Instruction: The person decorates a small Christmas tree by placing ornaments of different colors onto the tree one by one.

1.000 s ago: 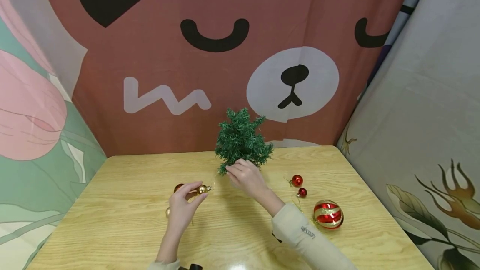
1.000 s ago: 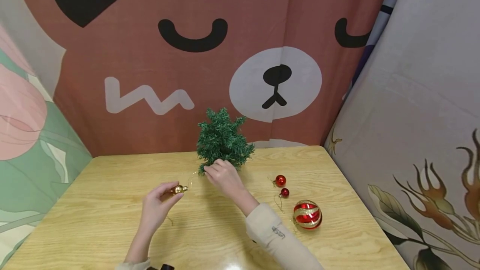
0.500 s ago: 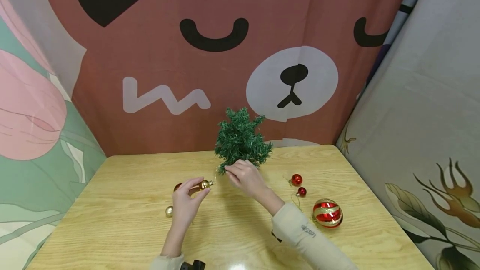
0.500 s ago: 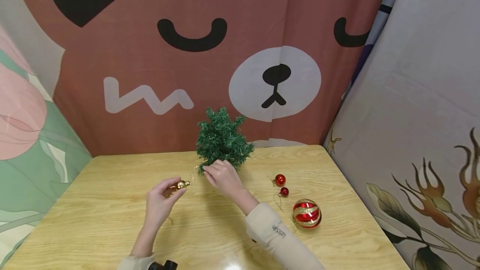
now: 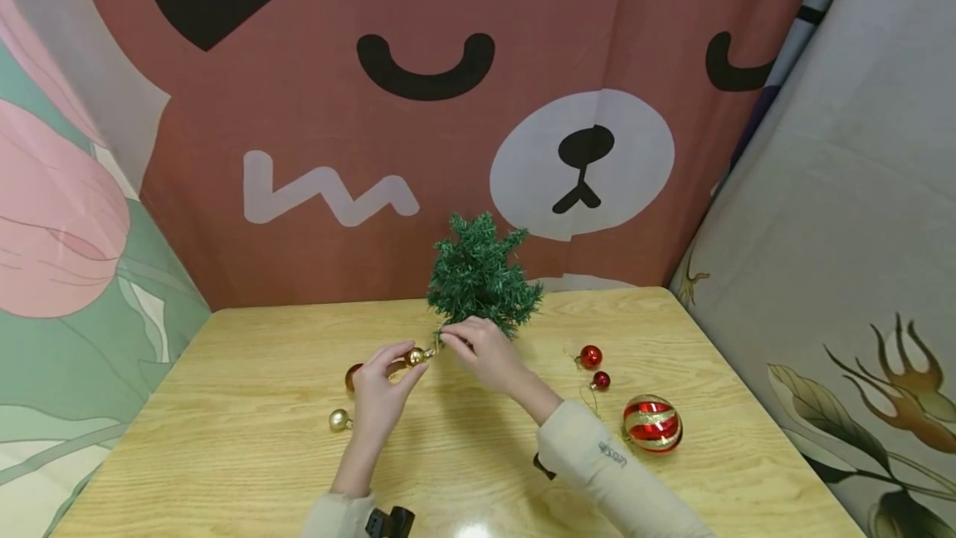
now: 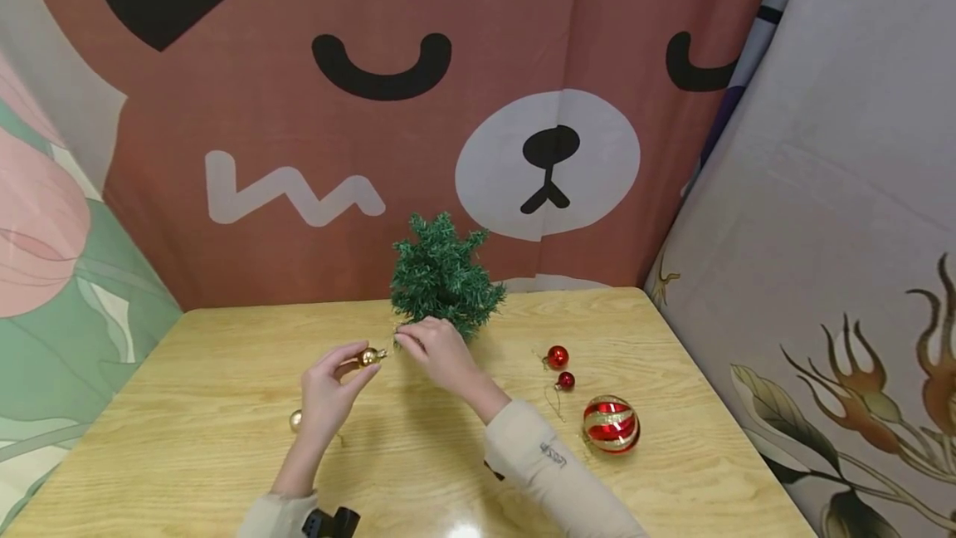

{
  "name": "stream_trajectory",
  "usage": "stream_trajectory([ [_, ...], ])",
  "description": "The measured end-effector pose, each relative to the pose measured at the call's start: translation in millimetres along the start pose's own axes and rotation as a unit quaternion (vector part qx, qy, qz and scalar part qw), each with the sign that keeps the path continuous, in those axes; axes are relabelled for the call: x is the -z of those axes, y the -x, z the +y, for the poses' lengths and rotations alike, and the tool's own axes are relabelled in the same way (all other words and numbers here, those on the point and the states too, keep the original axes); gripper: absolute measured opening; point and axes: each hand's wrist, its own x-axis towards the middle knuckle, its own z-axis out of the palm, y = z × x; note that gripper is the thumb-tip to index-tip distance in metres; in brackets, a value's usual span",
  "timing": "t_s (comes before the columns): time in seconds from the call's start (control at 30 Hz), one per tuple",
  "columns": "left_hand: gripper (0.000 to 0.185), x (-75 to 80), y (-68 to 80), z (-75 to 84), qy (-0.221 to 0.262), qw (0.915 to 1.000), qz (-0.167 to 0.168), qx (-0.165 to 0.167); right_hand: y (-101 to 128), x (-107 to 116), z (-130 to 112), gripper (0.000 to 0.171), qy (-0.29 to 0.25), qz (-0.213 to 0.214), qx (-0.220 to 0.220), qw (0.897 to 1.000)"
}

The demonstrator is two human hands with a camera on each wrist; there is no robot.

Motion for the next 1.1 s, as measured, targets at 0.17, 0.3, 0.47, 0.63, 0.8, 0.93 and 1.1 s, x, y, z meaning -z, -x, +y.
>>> stream_trajectory([
  [0.17, 0.028, -3.0, -1.6, 0.3, 0.009, 0.9999, 0.002, -0.003, -1, -2, -1, 0.028, -0.051, -0.016, -0.044, 0.998],
  [0.3, 0.028, -6.0, -2.1, -1.2, 0.018, 0.9998, 0.003, -0.011, -2, -3, -1, 0.027, -0.076, -0.010, -0.054, 0.996],
  [0.47, 0.029, -9.2, -3.0, -3.0, 0.021, 0.9996, 0.003, -0.019, -5, -4, -2, 0.023, -0.103, -0.001, -0.069, 0.992],
  [0.63, 0.029, -11.2, -4.0, -3.4, 0.014, 0.9996, 0.004, -0.026, -8, -5, -2, 0.019, -0.126, -0.001, -0.094, 0.987],
  [0.8, 0.029, -12.6, -4.7, -4.1, 0.003, 0.9995, 0.011, -0.031, -9, -6, -2, 0.019, -0.141, 0.002, -0.104, 0.984],
  [0.93, 0.029, -14.6, -5.0, -11.3, 0.003, 0.9993, 0.011, -0.035, -10, -5, -3, 0.025, -0.169, -0.008, -0.125, 0.978],
  [1.1, 0.030, -18.3, -3.6, -33.3, 0.003, 0.9989, 0.006, -0.047, -13, -2, -6, 0.028, -0.199, -0.038, -0.156, 0.967],
])
